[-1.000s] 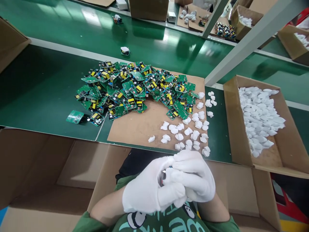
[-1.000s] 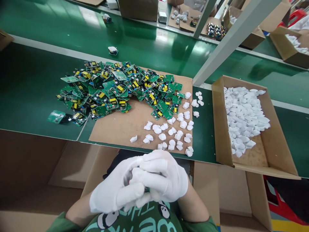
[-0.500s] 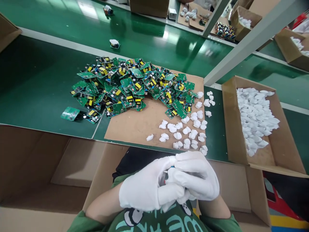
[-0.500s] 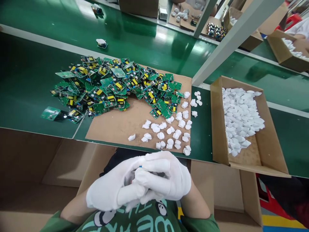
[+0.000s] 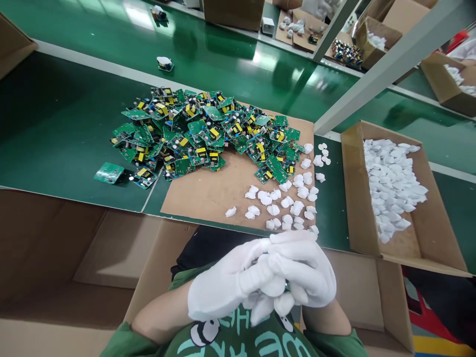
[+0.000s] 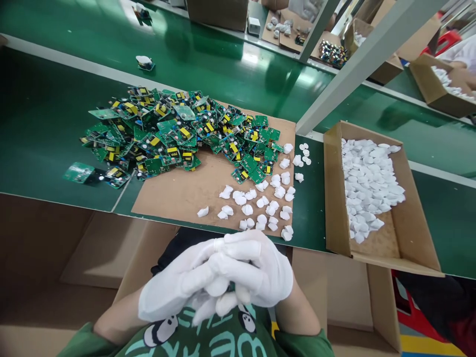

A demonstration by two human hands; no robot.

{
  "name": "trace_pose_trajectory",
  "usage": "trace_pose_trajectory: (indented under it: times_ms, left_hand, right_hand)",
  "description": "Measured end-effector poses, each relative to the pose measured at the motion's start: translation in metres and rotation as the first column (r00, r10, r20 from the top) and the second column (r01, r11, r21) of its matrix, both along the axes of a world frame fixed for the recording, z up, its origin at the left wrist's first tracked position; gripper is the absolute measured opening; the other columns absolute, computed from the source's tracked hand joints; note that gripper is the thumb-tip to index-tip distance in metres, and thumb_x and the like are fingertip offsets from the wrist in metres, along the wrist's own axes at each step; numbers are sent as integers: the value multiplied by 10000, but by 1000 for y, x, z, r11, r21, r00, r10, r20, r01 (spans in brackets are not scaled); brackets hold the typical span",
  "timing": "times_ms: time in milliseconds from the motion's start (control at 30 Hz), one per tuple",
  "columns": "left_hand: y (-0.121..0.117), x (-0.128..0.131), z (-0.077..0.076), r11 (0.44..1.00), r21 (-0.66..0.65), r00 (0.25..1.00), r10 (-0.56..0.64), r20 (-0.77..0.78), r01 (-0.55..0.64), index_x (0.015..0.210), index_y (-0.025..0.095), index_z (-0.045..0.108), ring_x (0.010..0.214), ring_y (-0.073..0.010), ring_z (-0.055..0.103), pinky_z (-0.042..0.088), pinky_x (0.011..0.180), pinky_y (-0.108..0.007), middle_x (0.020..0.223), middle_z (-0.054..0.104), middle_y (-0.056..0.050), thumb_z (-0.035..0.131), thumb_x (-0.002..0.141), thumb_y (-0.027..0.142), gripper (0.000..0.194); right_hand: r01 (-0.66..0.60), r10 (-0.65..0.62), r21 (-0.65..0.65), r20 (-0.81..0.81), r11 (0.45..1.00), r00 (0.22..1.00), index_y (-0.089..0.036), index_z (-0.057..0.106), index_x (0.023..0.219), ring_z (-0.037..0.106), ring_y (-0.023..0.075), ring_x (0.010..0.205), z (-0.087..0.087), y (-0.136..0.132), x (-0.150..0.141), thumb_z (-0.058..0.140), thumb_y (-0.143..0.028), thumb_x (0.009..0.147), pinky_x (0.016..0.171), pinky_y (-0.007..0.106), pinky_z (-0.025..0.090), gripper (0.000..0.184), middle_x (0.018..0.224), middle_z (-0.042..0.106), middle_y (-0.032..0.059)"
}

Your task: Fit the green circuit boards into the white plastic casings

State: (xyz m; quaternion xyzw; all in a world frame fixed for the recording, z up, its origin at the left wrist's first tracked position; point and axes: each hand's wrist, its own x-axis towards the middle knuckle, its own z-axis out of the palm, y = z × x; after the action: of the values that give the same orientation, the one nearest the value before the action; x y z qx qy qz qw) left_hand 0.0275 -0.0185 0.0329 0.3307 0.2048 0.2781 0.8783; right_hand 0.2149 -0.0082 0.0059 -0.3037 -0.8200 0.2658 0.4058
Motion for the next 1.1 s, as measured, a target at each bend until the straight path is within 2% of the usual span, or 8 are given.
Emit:
trace_pose_trajectory:
  times_ms: [100, 267, 433, 600, 733, 900, 1033, 1100]
  left_hand:
    - [1, 4, -3, 996, 33, 996, 80, 31, -81, 830, 131, 643, 531, -136, 533, 327, 383, -224, 706, 614, -81, 476, 911, 652, 553]
    - [4, 4, 2, 984, 154, 996, 86, 10, -87, 755, 151, 570, 522, -113, 505, 363, 460, -229, 659, 581, -33, 602, 880, 549, 418]
    - [12, -1, 14, 943, 315, 974, 162, -160, -105, 818, 172, 532, 720, -132, 496, 462, 703, -275, 807, 535, 1, 570, 817, 154, 42]
    - [14, -5, 11, 920, 369, 958, 215, -191, -133, 834, 183, 507, 798, -149, 462, 436, 734, -272, 851, 483, 7, 525, 711, 31, 196]
    - [14, -7, 2, 924, 353, 973, 201, -116, -148, 872, 178, 569, 759, -152, 482, 454, 700, -270, 870, 551, -12, 585, 769, 127, 116]
    - [22, -15, -2, 903, 388, 940, 279, -198, -186, 1162, 219, 662, 826, -204, 592, 512, 744, -310, 936, 656, -49, 608, 881, 276, 292]
    - [32, -24, 2, 864, 421, 889, 396, -230, -276, 1431, 228, 501, 849, -239, 634, 543, 776, -358, 938, 680, -65, 720, 814, 422, 682]
    - [41, -27, 4, 837, 419, 823, 490, -288, -352, 1496, 246, 419, 832, -217, 641, 539, 805, -358, 962, 681, -66, 707, 845, 411, 731]
  right_hand:
    - [-17, 31, 243, -53, 970, 998, -161, 592, 1310, 713, 233, 915, 9, 7, -7, 488, -411, 1035, 727, 354, 645, 385, 961, 710, 102]
    - [35, 3, 341, -110, 939, 994, -189, 627, 1159, 695, 201, 878, 9, 9, -15, 508, -353, 1031, 705, 320, 625, 240, 986, 659, 86]
    - [-83, 79, 217, 28, 973, 996, -184, 594, 1159, 679, 211, 960, 13, 15, -10, 528, -374, 1023, 816, 336, 595, 243, 968, 664, 79]
    - [-180, 135, 233, 199, 956, 971, -207, 633, 1033, 662, 172, 829, 32, 24, -14, 450, -341, 1052, 781, 267, 550, 228, 873, 665, 50]
    - [-255, 174, 196, 354, 947, 919, -225, 646, 1003, 639, 177, 792, 38, 29, -19, 606, -424, 976, 756, 260, 541, 205, 864, 684, 39]
    - [-308, 252, 102, 367, 946, 895, -201, 599, 1099, 625, 178, 812, 48, 42, -22, 561, -475, 992, 835, 314, 537, 296, 896, 699, 51]
    - [-261, 192, 107, 433, 959, 881, -214, 646, 1103, 633, 214, 928, 64, 83, -20, 508, -342, 1030, 902, 386, 499, 202, 1015, 707, 87]
    - [-274, 235, 34, 423, 961, 875, -226, 680, 1090, 638, 211, 968, 68, 117, -24, 479, -331, 1046, 915, 372, 493, 231, 1057, 713, 79]
